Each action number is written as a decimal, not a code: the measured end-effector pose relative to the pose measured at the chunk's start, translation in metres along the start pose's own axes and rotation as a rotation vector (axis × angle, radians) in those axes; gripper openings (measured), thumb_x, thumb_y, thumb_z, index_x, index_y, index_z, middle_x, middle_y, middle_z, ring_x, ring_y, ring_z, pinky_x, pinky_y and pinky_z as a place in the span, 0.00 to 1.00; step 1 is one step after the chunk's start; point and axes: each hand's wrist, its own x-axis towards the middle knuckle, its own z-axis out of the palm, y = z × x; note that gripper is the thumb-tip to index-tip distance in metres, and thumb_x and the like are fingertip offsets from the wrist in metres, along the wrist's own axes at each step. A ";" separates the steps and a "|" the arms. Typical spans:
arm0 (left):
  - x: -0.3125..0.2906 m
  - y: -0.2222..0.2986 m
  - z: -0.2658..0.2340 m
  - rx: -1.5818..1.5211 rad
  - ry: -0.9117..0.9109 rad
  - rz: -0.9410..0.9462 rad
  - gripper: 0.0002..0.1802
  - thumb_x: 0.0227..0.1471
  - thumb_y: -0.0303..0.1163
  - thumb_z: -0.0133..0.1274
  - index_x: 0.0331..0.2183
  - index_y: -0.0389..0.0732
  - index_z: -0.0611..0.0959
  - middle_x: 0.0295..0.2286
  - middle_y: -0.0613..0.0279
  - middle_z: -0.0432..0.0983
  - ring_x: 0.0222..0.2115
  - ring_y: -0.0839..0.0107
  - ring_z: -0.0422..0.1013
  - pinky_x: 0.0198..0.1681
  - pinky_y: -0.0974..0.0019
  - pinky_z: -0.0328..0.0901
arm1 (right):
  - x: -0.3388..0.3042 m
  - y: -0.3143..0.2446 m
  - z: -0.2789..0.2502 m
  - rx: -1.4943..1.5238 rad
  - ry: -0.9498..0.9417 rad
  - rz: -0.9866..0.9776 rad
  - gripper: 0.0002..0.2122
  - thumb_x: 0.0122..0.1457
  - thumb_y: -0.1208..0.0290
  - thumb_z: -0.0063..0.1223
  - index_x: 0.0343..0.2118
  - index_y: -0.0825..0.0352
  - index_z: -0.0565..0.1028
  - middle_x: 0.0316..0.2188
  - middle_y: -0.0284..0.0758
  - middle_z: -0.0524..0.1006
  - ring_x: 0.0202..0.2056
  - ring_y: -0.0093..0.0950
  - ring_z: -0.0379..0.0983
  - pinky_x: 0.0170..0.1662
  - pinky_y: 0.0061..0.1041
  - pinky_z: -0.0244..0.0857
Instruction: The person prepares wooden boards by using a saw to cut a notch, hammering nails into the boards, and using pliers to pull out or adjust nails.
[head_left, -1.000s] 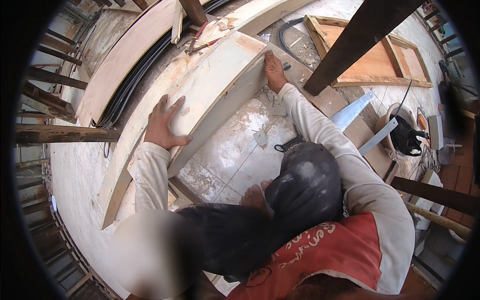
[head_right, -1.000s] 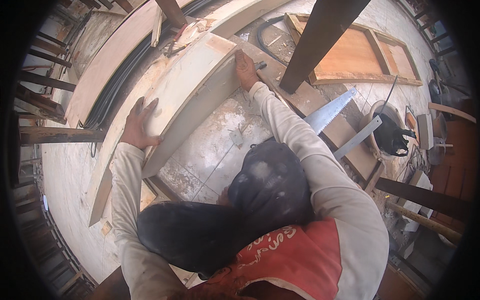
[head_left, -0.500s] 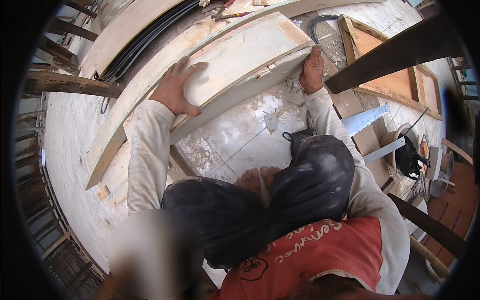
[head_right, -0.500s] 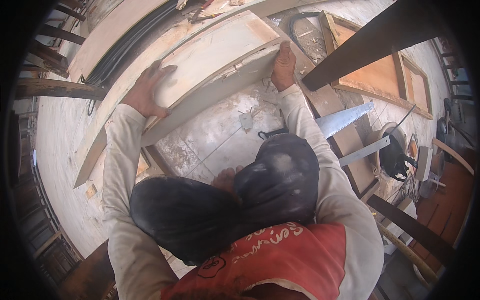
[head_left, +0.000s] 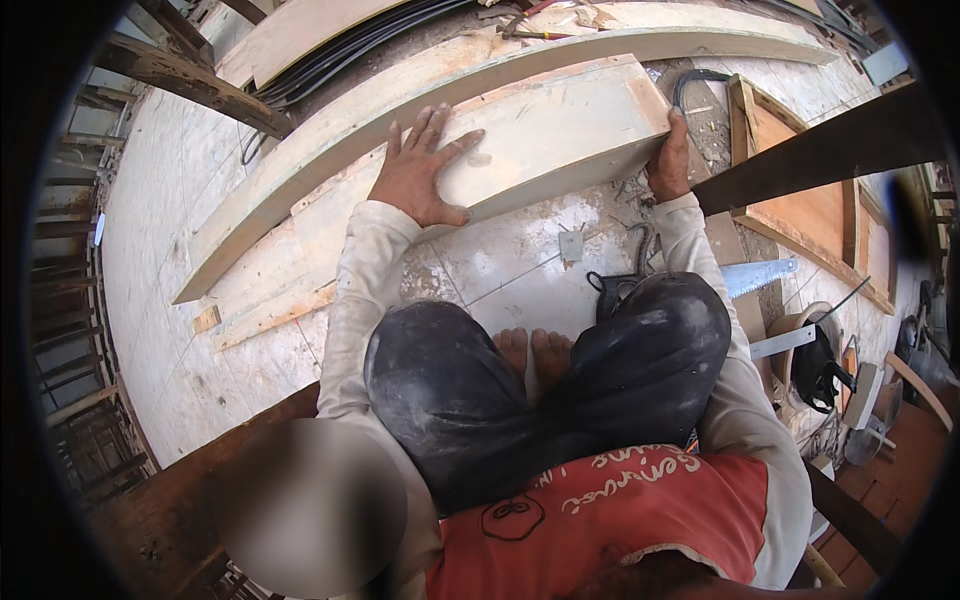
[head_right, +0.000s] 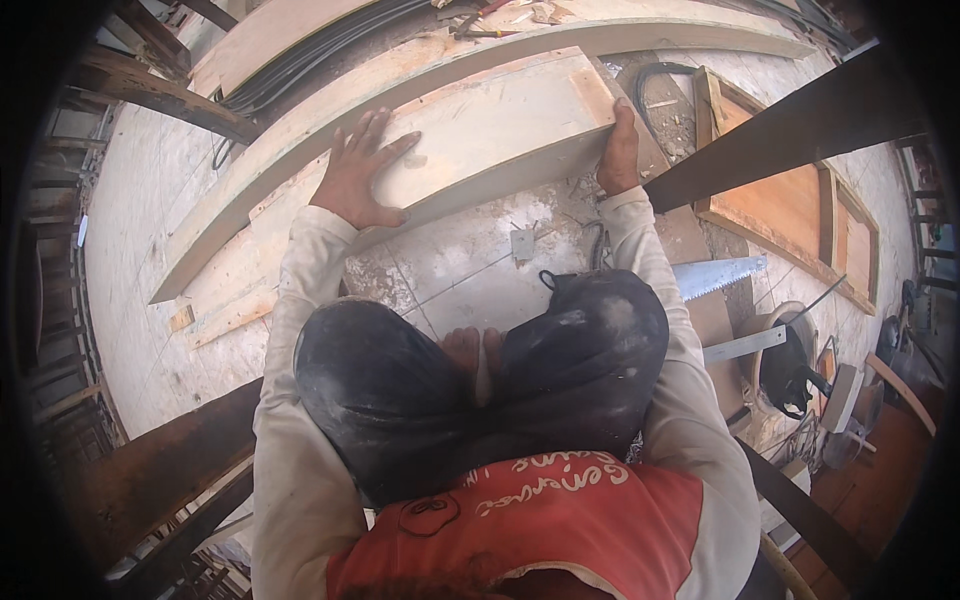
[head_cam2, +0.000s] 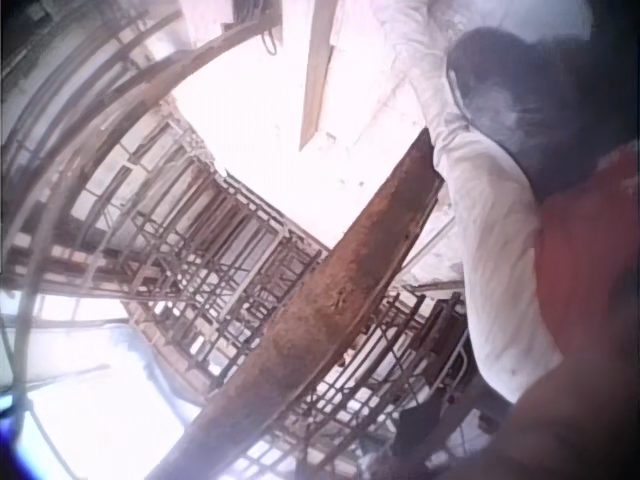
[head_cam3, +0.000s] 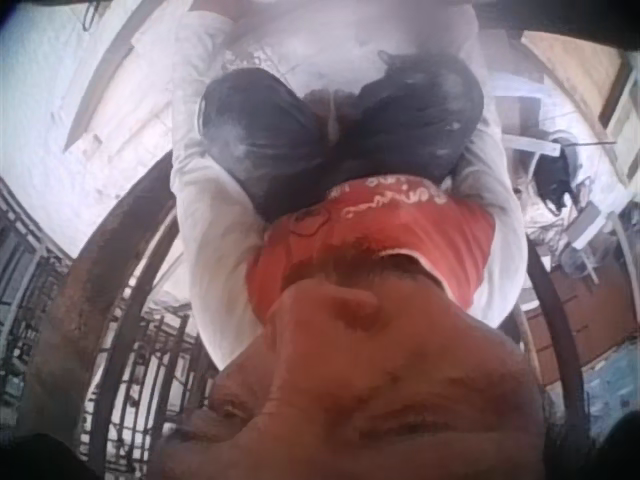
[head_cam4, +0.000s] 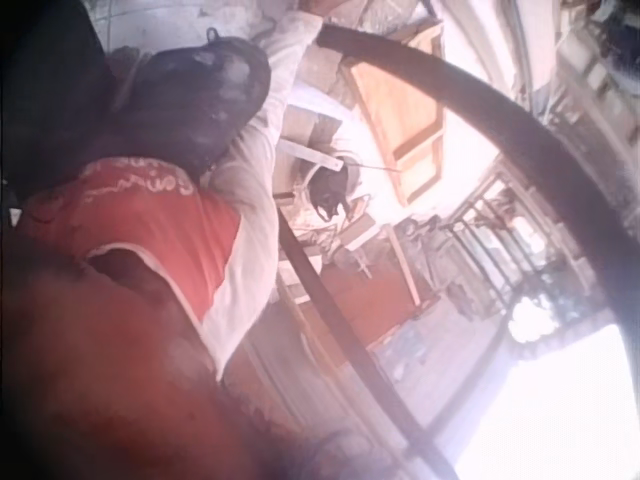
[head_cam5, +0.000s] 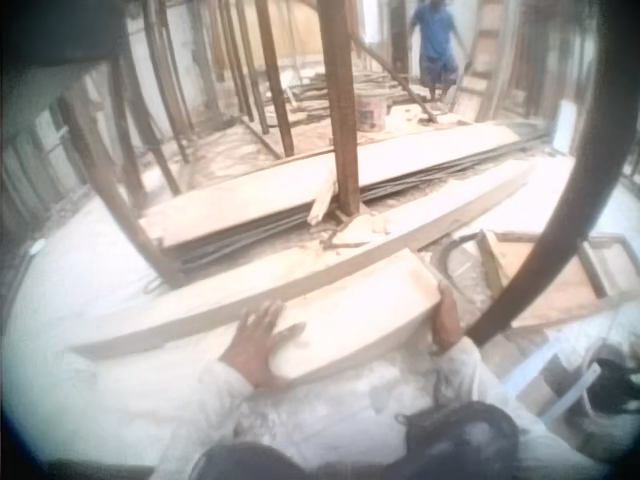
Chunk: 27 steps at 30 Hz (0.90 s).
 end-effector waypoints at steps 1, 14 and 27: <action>-0.003 0.004 -0.004 -0.002 0.009 -0.038 0.59 0.22 0.50 0.70 0.63 0.64 0.67 0.67 0.54 0.47 0.69 0.56 0.39 0.70 0.39 0.32 | 0.004 -0.001 -0.005 -0.002 0.011 0.029 0.30 0.63 0.45 0.41 0.56 0.69 0.69 0.52 0.39 0.74 0.51 0.32 0.72 0.55 0.31 0.64; -0.140 -0.027 0.097 -1.539 1.590 -0.840 0.31 0.61 0.52 0.42 0.54 0.37 0.71 0.54 0.56 0.66 0.55 0.60 0.63 0.59 0.56 0.58 | 0.002 0.000 -0.005 0.018 -0.051 0.040 0.26 0.66 0.47 0.37 0.53 0.65 0.72 0.50 0.35 0.76 0.50 0.30 0.72 0.55 0.30 0.63; -0.127 -0.028 0.086 -1.825 1.536 -0.830 0.33 0.57 0.55 0.49 0.54 0.40 0.74 0.50 0.60 0.73 0.51 0.64 0.68 0.57 0.59 0.60 | 0.005 -0.014 -0.006 0.024 -0.086 0.066 0.25 0.67 0.47 0.38 0.52 0.64 0.73 0.48 0.33 0.76 0.48 0.29 0.73 0.53 0.30 0.66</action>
